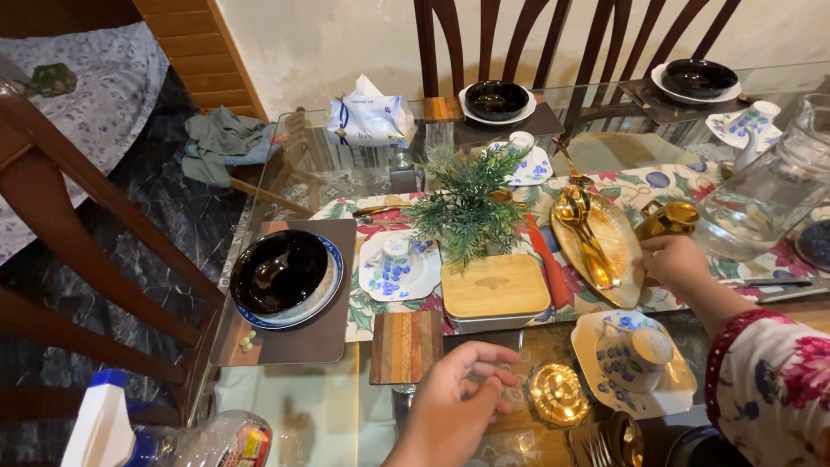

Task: The person cleans various items on a dining table with a cloth, including a wooden box lid, a red-handled knife, several gold spoons on a tray, a gold cup, and a glass vase containing artificial flowers and blue pebbles.

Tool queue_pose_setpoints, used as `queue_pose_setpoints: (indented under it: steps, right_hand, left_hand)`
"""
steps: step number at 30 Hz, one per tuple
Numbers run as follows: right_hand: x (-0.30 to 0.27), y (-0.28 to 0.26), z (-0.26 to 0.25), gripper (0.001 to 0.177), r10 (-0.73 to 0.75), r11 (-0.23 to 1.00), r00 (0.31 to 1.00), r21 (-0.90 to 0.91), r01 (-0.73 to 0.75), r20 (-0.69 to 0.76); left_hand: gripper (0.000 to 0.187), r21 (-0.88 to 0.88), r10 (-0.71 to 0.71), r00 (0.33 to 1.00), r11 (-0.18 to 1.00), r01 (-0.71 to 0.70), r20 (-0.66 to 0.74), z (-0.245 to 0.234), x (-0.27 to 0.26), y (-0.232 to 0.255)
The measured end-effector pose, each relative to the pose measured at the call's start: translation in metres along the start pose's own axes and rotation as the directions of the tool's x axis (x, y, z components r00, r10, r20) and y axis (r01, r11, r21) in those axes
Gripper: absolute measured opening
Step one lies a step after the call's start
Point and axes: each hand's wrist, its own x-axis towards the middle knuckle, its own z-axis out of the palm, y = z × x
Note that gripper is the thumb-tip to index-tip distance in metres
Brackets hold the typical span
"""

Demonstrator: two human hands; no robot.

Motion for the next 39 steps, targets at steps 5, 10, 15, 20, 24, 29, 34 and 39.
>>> queue_pose_setpoints:
  steps: [5,10,15,20,24,29,34,39]
  right_hand:
    - [-0.012,-0.010,0.000,0.042,-0.263,0.852,0.960,-0.490,0.183,-0.098]
    - [-0.007,-0.068,-0.008,0.039,-0.208,0.847,0.976,-0.511,0.148,-0.062]
    - [-0.003,-0.154,0.029,0.069,-0.567,0.778,0.812,-0.231,0.584,0.140]
    - [0.042,-0.178,0.087,0.090,-0.723,0.639,0.656,-0.153,0.754,0.217]
    - [0.081,-0.185,0.116,0.061,-0.831,0.411,0.455,-0.198,0.890,0.320]
    - [0.087,-0.180,0.124,0.063,-0.754,0.504,0.560,-0.243,0.829,0.343]
    - [0.036,-0.166,0.092,0.081,-0.756,0.645,0.653,-0.124,0.754,0.046]
    - [-0.015,-0.156,0.037,0.070,-0.277,0.771,0.939,0.537,0.343,-0.202]
  left_hand:
    - [0.036,-0.012,-0.006,1.000,1.000,0.006,0.013,-0.005,-0.003,-0.001]
    - [0.029,-0.014,-0.044,0.998,0.999,0.043,-0.036,-0.011,-0.009,0.002]
    - [0.027,-0.045,0.016,0.998,0.999,-0.019,-0.055,-0.017,-0.013,0.013]
    - [0.028,-0.055,0.028,0.988,0.998,-0.036,-0.150,-0.031,-0.032,0.023]
    - [0.027,-0.045,0.045,0.962,0.997,-0.059,-0.269,-0.046,-0.048,0.020]
    - [0.025,-0.081,0.062,0.962,0.993,-0.087,-0.267,-0.053,-0.059,0.011]
    - [0.025,-0.106,0.019,0.956,0.993,-0.052,-0.293,-0.052,-0.054,0.010]
    - [0.026,-0.066,0.006,0.969,0.998,-0.023,-0.245,-0.048,-0.051,0.009]
